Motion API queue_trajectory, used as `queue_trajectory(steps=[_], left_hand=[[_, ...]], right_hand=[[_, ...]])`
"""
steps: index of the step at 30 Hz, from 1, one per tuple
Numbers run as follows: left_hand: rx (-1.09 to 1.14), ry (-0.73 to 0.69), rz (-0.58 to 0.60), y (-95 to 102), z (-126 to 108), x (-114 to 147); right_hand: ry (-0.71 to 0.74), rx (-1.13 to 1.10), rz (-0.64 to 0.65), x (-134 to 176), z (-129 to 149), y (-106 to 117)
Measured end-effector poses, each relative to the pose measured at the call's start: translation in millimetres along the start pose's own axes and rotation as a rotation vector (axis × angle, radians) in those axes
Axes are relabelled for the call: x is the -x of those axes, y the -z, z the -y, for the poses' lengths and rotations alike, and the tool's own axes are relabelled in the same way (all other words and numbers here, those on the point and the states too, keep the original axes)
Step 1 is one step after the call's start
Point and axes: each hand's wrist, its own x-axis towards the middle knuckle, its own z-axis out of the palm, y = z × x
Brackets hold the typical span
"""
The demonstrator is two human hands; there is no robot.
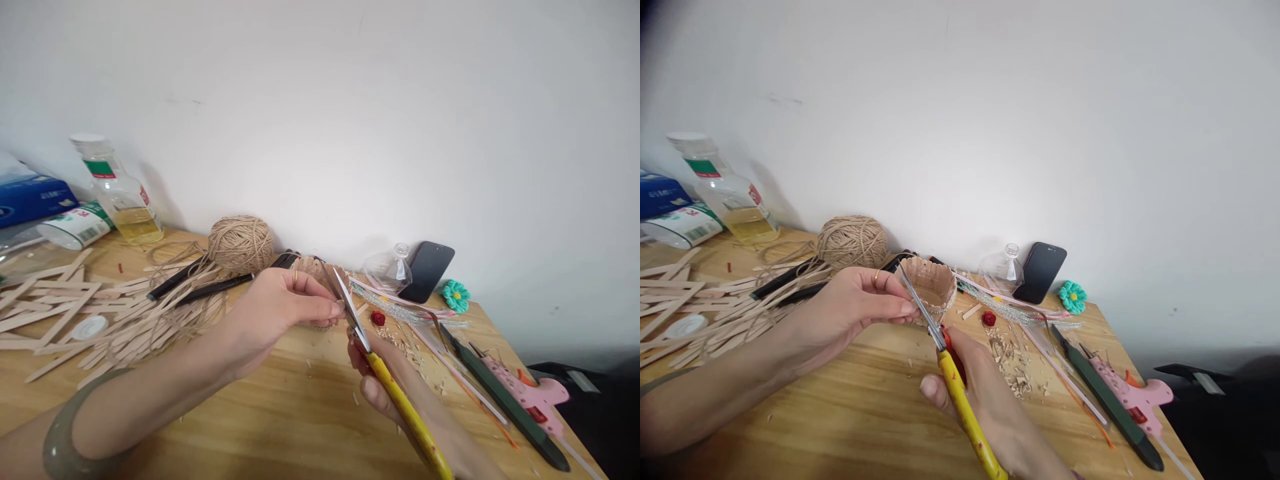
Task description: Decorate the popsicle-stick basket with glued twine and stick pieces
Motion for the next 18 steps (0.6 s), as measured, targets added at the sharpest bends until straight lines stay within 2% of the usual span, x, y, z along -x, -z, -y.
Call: queue_trajectory(steps=[13, 18], left_hand=[[-0.106, -0.01, 0.003, 4.1, -2.0, 0.2], [-0.161, -0.023, -0.027, 5.2, -3.9, 1.0]], right_hand=[[-0.021, 0.041, 0.01, -1.1, 6.4, 2.8], [-0.08, 0.137, -0.021, -1.4, 10.1, 3.1]])
